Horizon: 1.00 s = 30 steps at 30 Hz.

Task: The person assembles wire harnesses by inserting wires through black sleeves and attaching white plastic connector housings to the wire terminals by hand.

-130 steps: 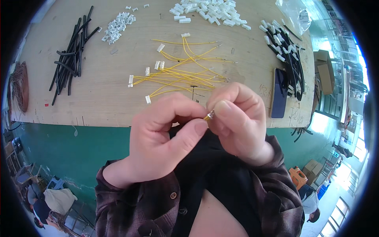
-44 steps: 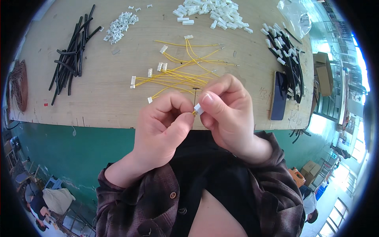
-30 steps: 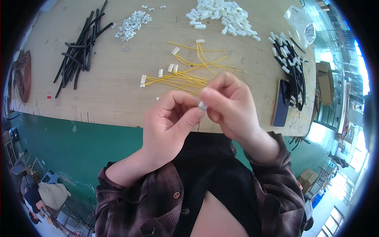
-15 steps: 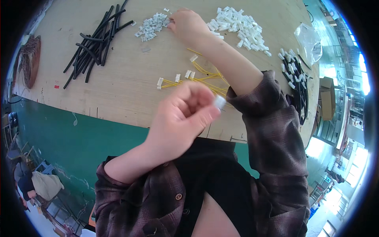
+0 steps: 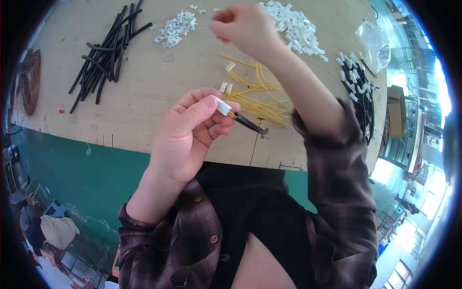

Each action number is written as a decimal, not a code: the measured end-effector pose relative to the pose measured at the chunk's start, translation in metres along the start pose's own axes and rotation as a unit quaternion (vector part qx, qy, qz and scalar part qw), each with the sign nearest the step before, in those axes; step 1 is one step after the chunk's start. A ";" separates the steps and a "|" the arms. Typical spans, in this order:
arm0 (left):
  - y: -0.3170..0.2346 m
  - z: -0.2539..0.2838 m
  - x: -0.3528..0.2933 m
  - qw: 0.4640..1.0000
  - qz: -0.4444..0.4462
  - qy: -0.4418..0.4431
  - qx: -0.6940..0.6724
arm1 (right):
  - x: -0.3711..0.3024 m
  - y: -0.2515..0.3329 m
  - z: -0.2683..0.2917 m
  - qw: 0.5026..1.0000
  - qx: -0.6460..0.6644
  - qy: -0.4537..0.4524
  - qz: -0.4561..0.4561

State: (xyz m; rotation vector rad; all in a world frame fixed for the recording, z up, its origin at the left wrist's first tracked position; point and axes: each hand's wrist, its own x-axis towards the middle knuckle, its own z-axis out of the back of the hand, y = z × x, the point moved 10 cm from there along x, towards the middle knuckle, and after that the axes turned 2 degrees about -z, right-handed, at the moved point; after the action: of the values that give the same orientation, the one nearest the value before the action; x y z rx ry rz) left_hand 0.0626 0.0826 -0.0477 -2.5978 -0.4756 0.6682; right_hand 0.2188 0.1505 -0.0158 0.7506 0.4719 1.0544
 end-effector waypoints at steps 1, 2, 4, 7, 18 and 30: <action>0.000 0.002 -0.002 1.000 -0.005 -0.006 -0.004 | -0.026 0.003 0.000 0.991 0.112 0.066 -0.039; 0.002 0.002 -0.004 1.000 -0.003 -0.019 -0.005 | -0.053 0.013 0.014 0.988 0.136 0.060 -0.039; 0.003 0.003 -0.004 0.999 0.000 -0.031 -0.013 | -0.102 0.024 0.026 0.975 0.204 0.057 -0.074; 0.012 -0.008 -0.005 1.000 0.006 -0.024 0.003 | -0.138 0.034 0.038 0.979 0.202 0.016 -0.005; 0.029 -0.033 -0.010 0.999 0.029 0.012 0.016 | -0.174 0.050 0.062 0.971 0.111 -0.103 0.184; 0.030 -0.039 -0.012 0.999 0.002 0.016 0.047 | -0.186 0.047 0.066 0.964 0.123 -0.138 0.192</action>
State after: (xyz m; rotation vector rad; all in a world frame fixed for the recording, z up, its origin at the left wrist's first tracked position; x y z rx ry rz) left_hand 0.0791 0.0399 -0.0260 -2.5174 -0.4184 0.6346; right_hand 0.1551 -0.0254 0.0630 1.2275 0.2208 1.2373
